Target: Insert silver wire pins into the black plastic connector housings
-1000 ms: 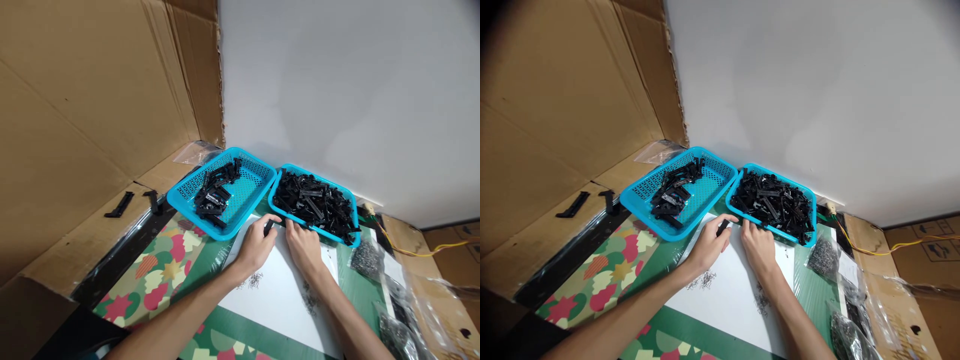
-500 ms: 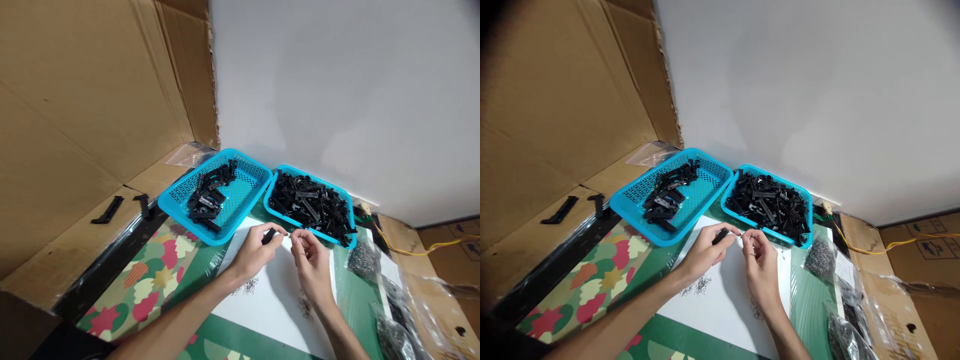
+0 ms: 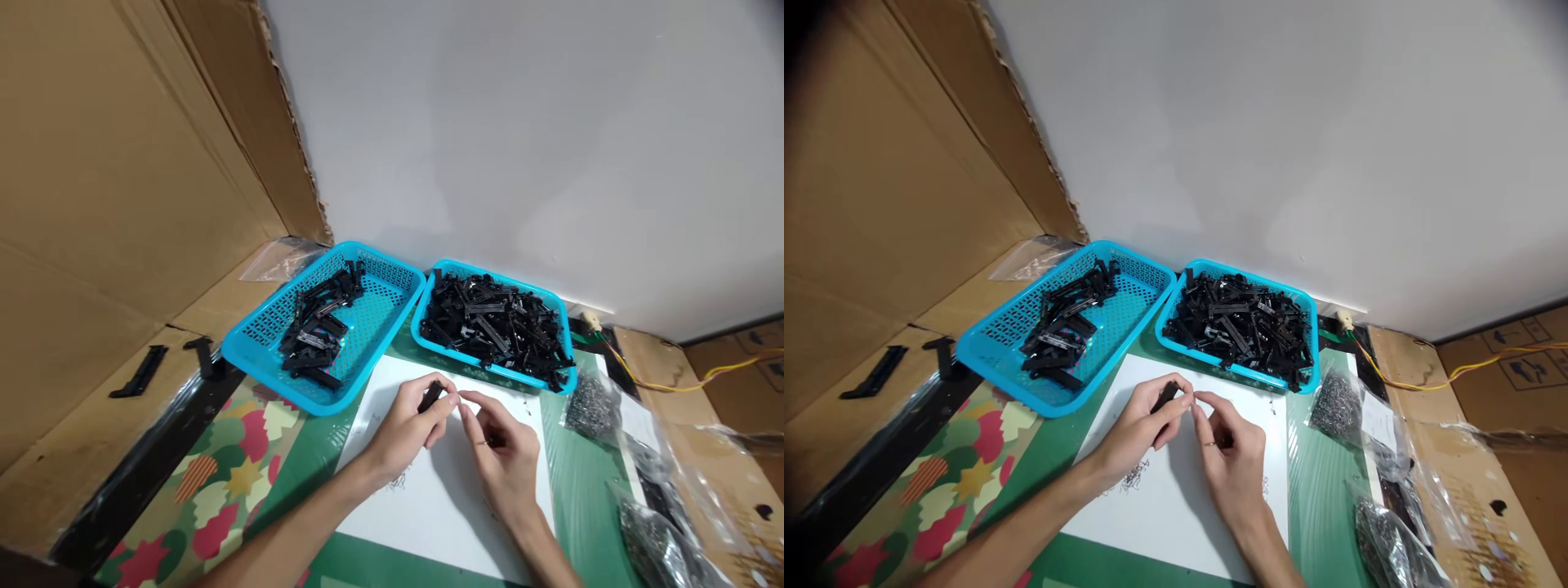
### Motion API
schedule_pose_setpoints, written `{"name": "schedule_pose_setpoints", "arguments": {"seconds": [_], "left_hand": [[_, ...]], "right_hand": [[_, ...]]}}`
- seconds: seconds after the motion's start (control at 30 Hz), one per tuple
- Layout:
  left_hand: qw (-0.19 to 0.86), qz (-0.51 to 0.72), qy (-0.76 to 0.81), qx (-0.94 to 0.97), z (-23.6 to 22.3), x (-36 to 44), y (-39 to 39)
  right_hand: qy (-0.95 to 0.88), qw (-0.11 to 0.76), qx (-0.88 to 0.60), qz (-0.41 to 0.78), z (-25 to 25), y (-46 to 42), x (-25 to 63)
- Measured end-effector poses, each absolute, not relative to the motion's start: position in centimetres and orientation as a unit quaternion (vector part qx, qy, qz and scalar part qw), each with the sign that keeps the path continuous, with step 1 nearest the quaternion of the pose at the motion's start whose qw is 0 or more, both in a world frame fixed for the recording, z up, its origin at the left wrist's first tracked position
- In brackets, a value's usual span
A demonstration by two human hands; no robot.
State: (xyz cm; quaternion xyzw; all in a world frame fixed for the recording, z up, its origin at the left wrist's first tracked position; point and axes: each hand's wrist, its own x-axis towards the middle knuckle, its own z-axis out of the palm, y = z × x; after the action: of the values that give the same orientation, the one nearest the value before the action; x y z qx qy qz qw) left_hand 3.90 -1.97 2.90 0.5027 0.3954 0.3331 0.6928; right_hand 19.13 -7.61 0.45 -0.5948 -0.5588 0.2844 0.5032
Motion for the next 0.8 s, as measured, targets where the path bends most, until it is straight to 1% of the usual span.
{"name": "schedule_pose_setpoints", "arguments": {"seconds": [0.13, 0.23, 0.3, 0.37, 0.47, 0.53, 0.67, 0.8], "left_hand": [[0.713, 0.313, 0.38, 0.5, 3.4, 3.4, -1.9], [0.736, 0.299, 0.359, 0.489, 3.6, 3.1, -1.9], [0.739, 0.3, 0.343, 0.497, 3.5, 3.0, -2.0], [0.728, 0.305, 0.342, 0.511, 3.5, 3.0, -2.0], [0.699, 0.309, 0.37, 0.528, 3.2, 3.2, -2.0], [0.68, 0.309, 0.383, 0.544, 3.0, 3.3, -1.9], [0.658, 0.313, 0.403, 0.554, 2.7, 3.4, -1.7], [0.613, 0.32, 0.434, 0.578, 2.9, 3.1, -1.7]], "right_hand": [[-0.633, 0.497, -0.565, 0.184, 0.3, -7.7, 19.5], [-0.609, 0.519, -0.575, 0.172, 0.6, -7.5, 19.5], [-0.539, 0.548, -0.6, 0.222, 0.8, -7.3, 19.6], [-0.46, 0.571, -0.608, 0.304, 1.0, -7.1, 19.8], [-0.37, 0.597, -0.579, 0.413, 1.0, -6.7, 20.3], [-0.325, 0.613, -0.555, 0.459, 1.0, -6.5, 20.6], [-0.288, 0.619, -0.524, 0.51, 1.4, -6.1, 21.0], [-0.308, 0.606, -0.535, 0.501, 1.3, -6.1, 21.5]]}}
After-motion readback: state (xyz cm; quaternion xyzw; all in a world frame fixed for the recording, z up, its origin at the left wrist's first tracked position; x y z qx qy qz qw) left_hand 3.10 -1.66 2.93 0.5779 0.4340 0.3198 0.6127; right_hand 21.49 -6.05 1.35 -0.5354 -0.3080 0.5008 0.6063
